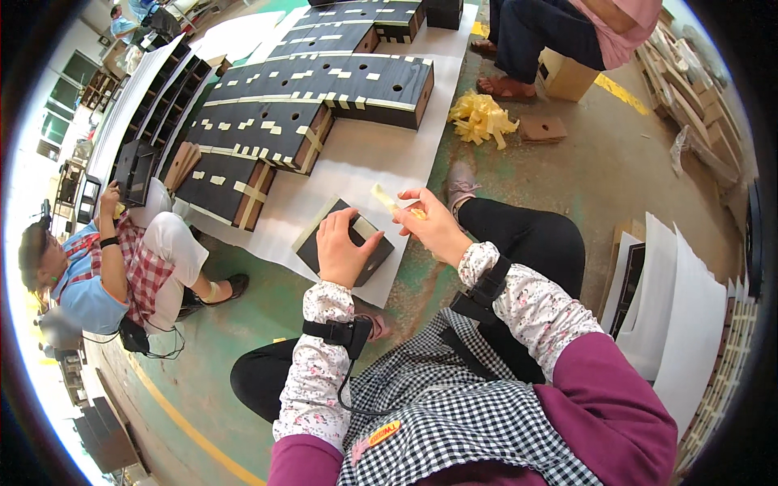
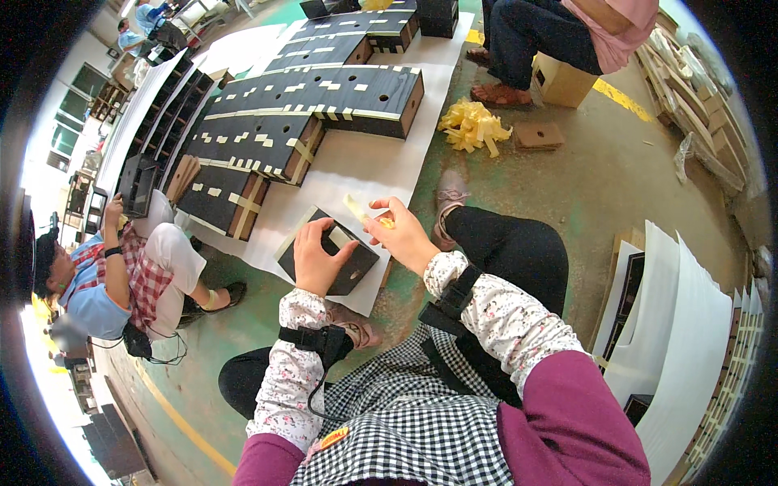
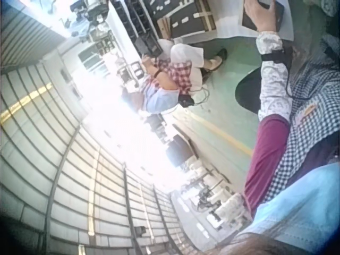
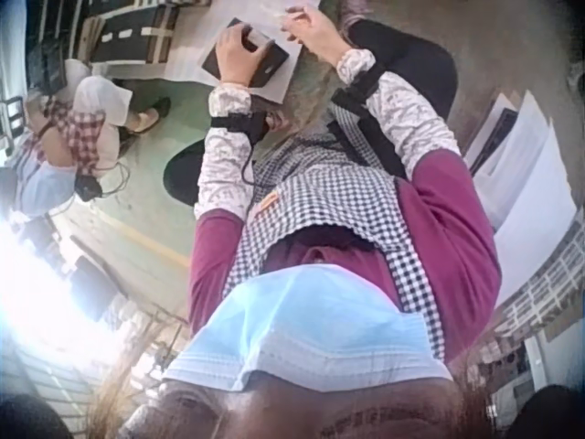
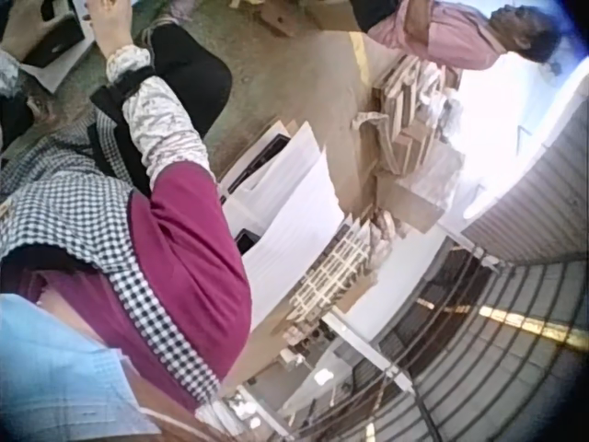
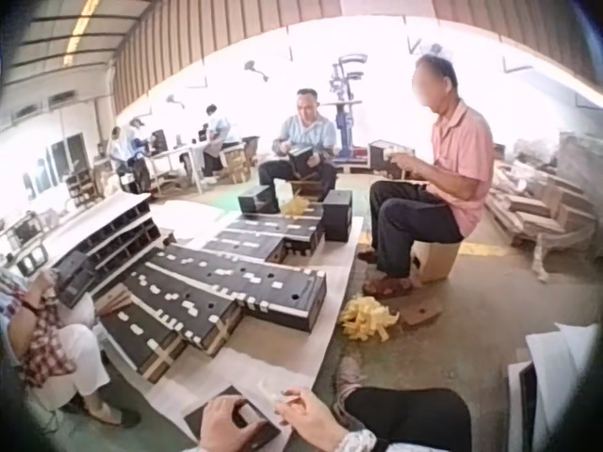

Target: The person sits on the floor and applies yellow tape to the edges of small black wooden boxes. They pick up a box, apply tape to its edges, and place it back on the table. The person repeats this process for multiple boxes.

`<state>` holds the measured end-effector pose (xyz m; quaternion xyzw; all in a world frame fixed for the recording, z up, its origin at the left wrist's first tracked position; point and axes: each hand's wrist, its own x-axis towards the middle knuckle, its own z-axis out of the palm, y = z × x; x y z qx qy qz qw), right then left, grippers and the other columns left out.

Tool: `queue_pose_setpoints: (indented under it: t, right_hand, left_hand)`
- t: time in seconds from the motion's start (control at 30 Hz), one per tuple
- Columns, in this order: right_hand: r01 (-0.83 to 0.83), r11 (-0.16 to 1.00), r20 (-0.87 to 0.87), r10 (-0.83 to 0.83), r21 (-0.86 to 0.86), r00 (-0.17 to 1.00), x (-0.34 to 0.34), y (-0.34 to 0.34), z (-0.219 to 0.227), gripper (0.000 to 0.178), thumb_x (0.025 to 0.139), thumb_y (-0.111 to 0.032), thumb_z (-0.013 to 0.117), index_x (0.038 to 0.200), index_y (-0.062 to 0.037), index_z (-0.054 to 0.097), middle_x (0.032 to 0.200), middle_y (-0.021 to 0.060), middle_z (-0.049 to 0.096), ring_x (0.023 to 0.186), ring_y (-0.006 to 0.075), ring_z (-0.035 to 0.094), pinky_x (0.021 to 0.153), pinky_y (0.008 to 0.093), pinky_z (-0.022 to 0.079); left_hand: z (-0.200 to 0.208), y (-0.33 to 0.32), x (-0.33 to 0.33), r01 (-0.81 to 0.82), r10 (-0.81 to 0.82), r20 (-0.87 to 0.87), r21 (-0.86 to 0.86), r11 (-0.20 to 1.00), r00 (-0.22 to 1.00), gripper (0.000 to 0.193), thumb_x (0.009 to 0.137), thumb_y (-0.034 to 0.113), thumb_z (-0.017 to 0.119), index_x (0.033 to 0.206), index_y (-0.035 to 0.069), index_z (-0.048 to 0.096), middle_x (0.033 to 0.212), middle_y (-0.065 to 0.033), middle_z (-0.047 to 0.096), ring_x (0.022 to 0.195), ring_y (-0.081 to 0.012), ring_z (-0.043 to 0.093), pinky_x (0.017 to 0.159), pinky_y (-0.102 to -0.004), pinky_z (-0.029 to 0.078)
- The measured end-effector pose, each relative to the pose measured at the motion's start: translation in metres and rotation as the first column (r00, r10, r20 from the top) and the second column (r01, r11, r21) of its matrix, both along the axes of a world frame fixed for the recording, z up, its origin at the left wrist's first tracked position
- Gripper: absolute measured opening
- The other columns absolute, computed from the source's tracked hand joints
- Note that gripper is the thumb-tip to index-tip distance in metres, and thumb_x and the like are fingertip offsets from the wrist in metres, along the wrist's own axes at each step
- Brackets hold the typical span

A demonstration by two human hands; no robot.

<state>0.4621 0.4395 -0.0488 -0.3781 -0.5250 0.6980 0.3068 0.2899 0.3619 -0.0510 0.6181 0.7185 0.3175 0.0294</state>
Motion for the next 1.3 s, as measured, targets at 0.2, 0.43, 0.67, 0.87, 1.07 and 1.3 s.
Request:
queue_pose_setpoints:
  t: [0.2, 0.43, 0.67, 0.87, 1.07, 1.3]
  right_hand:
    - [-0.062, 0.998, -0.022, 0.062, -0.028, 0.998, -0.002, 0.001, -0.007, 0.026, 0.086, -0.020, 0.064, 0.102, -0.0018, 0.055, 0.083, 0.0019, 0.059, 0.070, 0.0073, 0.056, 0.061, 0.0220, 0.044]
    - [-0.080, 0.996, -0.020, 0.081, 0.030, 0.997, -0.003, 0.003, -0.011, 0.021, 0.085, -0.019, 0.063, 0.098, -0.0025, 0.060, 0.082, 0.0028, 0.060, 0.071, 0.0097, 0.057, 0.064, 0.0231, 0.045]
    - [-0.209, 0.469, 0.299, -0.126, 0.858, 0.946, -0.034, 0.010, 0.009, 0.017, 0.078, -0.012, 0.060, 0.093, -0.0071, 0.064, 0.080, 0.0097, 0.057, 0.080, 0.0265, 0.059, 0.070, 0.0387, 0.048]
    - [-0.527, 0.141, 0.545, -0.193, 0.838, 0.816, -0.053, 0.000, -0.006, 0.018, 0.074, -0.012, 0.055, 0.091, -0.0056, 0.059, 0.084, 0.0076, 0.054, 0.084, 0.0234, 0.056, 0.074, 0.0344, 0.046]
    - [-0.571, 0.227, 0.596, -0.059, 0.789, 0.801, -0.024, -0.025, 0.003, 0.013, 0.076, -0.010, 0.055, 0.086, -0.0026, 0.059, 0.083, 0.0100, 0.054, 0.084, 0.0270, 0.056, 0.073, 0.0367, 0.046]
    - [-0.796, 0.519, 0.852, 0.220, 0.310, 0.475, 0.043, -0.042, -0.035, 0.020, 0.085, -0.014, 0.056, 0.099, -0.0027, 0.065, 0.084, 0.0157, 0.058, 0.082, 0.0320, 0.059, 0.075, 0.0432, 0.048]
  left_hand:
    - [-0.007, -0.001, -0.002, 0.030, -0.028, -0.043, 0.043, 0.999, 0.999, 0.038, 0.067, 0.030, 0.077, 0.093, 0.008, 0.060, 0.098, -0.0082, 0.057, 0.095, -0.0279, 0.052, 0.085, -0.0385, 0.041]
    - [-0.013, -0.003, -0.006, 0.057, -0.058, -0.100, -0.014, 0.998, 0.993, 0.033, 0.067, 0.029, 0.077, 0.078, 0.008, 0.054, 0.096, -0.0065, 0.054, 0.094, -0.0271, 0.050, 0.081, -0.0390, 0.038]
    - [0.007, -0.010, -0.040, -0.031, -0.074, -0.296, -0.336, 0.941, 0.952, 0.100, 0.061, 0.057, 0.074, 0.140, 0.012, 0.033, 0.145, -0.0146, 0.030, 0.137, -0.0310, 0.021, 0.111, -0.0496, 0.009]
    - [-0.009, -0.012, -0.037, -0.025, -0.022, -0.202, -0.229, 0.973, 0.979, 0.095, 0.063, 0.058, 0.071, 0.139, 0.012, 0.037, 0.144, -0.0133, 0.032, 0.131, -0.0299, 0.030, 0.109, -0.0475, 0.017]
    - [-0.001, -0.016, -0.032, -0.049, 0.000, -0.175, -0.277, 0.960, 0.985, 0.093, 0.066, 0.054, 0.069, 0.141, 0.013, 0.033, 0.146, -0.0128, 0.029, 0.131, -0.0307, 0.030, 0.109, -0.0457, 0.017]
    - [-0.005, -0.014, -0.037, -0.064, 0.024, -0.150, -0.270, 0.961, 0.988, 0.093, 0.066, 0.058, 0.068, 0.140, 0.013, 0.035, 0.146, -0.0138, 0.028, 0.133, -0.0310, 0.027, 0.110, -0.0466, 0.015]
